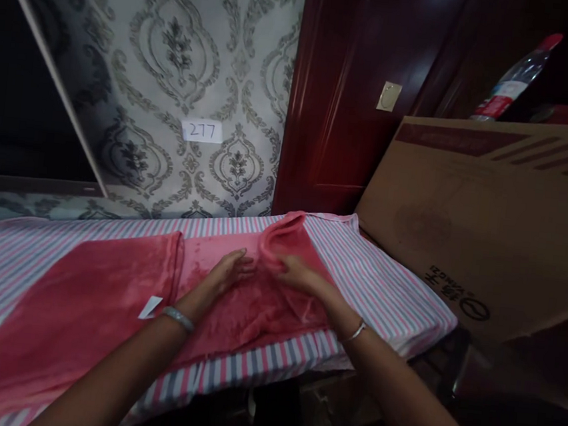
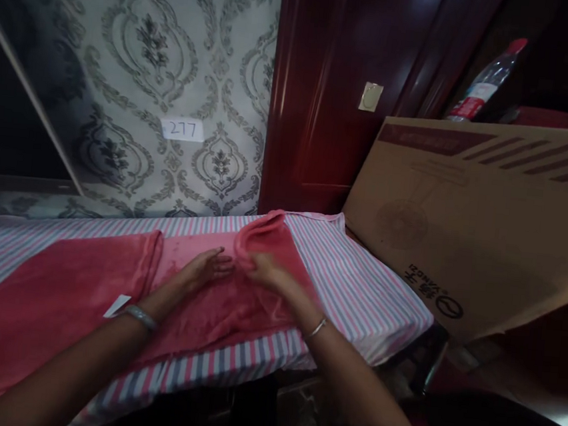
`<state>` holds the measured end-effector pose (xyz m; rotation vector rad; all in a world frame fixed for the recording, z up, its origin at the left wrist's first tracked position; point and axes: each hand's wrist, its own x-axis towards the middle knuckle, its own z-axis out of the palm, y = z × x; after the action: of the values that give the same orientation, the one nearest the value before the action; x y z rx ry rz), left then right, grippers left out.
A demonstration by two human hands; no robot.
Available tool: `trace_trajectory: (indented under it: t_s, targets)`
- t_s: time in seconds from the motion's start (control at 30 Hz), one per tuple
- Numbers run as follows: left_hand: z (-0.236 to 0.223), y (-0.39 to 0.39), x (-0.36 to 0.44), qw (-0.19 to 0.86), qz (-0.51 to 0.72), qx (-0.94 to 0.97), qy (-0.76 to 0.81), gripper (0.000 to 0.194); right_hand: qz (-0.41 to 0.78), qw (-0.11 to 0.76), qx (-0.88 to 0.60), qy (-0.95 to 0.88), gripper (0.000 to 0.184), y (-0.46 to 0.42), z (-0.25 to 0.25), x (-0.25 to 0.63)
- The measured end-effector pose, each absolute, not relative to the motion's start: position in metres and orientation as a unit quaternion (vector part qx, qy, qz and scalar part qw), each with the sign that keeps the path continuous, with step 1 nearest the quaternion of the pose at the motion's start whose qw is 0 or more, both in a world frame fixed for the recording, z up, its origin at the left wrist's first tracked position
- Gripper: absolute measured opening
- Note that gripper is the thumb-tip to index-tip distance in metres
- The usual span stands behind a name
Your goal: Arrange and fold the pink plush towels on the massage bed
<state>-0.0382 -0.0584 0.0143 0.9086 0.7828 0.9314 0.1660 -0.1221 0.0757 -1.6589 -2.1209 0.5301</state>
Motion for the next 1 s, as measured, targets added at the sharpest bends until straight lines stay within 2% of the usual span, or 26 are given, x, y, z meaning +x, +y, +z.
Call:
trace_trajectory:
  t_s: [0.1,0.23,0.33,0.43,0.6,0.7,0.77,0.9,1.0]
  targets:
    - [0.009,-0.057,-0.033,0.710,0.461,0.408,0.342,0.035,0.174,0.136,-0.575,-0.788,0.038,-0.149,0.046,0.129]
    - [0.005,-0.055,-0.026,0.653,0.530,0.382,0.383,0.060,0.117,0.115,-0.616,-0.771,0.060,-0.190,0.030,0.120]
    - [0.006,-0.053,-0.020,0.619,0.542,0.405,0.400,0.080,0.093,0.117,-0.654,-0.742,0.062,-0.213,0.027,0.129]
    - [0.015,-0.048,-0.008,0.544,0.531,0.490,0.426,0.086,0.091,0.148,-0.666,-0.725,0.054,-0.221,0.027,0.138]
    - [0.045,-0.025,-0.001,0.480,0.540,0.528,0.446,0.075,0.065,0.317,-0.593,-0.738,0.048,-0.208,0.040,0.141]
    - [0.053,-0.016,-0.019,0.390,0.569,0.580,0.433,0.070,0.078,0.402,-0.499,-0.764,0.047,-0.195,0.039,0.126]
    - [0.047,-0.019,-0.037,0.364,0.565,0.588,0.450,0.067,0.107,0.413,-0.469,-0.773,0.048,-0.190,0.027,0.109]
    - [0.024,-0.034,-0.069,0.381,0.521,0.551,0.529,0.052,0.166,0.382,-0.475,-0.775,0.056,-0.188,-0.007,0.080]
    - [0.016,-0.047,-0.082,0.360,0.520,0.535,0.560,0.045,0.196,0.413,-0.467,-0.757,0.054,-0.187,-0.013,0.076]
